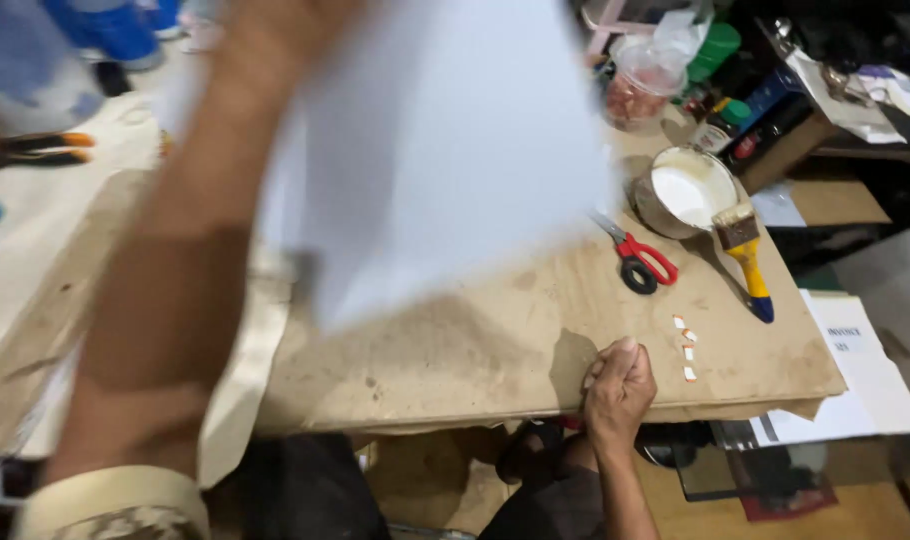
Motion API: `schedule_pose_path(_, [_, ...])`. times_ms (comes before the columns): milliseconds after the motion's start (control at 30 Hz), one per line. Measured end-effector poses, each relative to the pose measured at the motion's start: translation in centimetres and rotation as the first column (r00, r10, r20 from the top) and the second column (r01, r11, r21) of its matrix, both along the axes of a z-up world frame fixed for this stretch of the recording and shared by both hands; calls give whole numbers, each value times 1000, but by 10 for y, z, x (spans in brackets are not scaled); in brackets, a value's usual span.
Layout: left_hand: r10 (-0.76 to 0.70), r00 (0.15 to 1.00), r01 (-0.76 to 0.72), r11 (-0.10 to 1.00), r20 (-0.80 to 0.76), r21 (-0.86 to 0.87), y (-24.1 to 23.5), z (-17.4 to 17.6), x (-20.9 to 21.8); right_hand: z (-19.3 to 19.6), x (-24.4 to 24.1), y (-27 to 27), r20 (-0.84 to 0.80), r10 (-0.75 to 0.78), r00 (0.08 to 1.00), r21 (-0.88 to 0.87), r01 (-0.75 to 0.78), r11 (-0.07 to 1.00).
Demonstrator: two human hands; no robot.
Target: Attaching paper labels to the spines of paper stacks using glue and scissors.
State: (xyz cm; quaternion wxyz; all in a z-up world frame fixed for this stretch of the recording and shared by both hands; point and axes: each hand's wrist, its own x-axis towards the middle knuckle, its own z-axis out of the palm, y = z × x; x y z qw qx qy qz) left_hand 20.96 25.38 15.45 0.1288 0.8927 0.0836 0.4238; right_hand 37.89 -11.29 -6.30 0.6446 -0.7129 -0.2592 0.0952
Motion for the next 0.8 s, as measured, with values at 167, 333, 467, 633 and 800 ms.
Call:
schedule_pose_path(167, [-142, 985, 129, 984, -99, -121, -117, -80, 32, -9, 10, -4, -47, -55, 997, 80, 58, 995])
schedule_pose_path(333, [-50, 966, -19, 965, -253, -261, -128, -169, 65, -7, 6, -5, -74, -1, 997, 196, 16, 980])
schedule_pose_path(467, [44, 970, -75, 989, -240, -124, -26, -285, 78, -3, 1, -10, 51, -20, 998, 116, 14, 993])
schedule_pose_path(633, [156, 978, -177, 972, -139, -154, 93, -335, 3, 4, -3, -6, 81, -37, 996, 54, 32, 998])
schedule_pose_path(800, [267, 685, -502, 847, -677, -174, 55, -209, -59, 10, -6, -5, 100, -15, 995, -52, 20, 998])
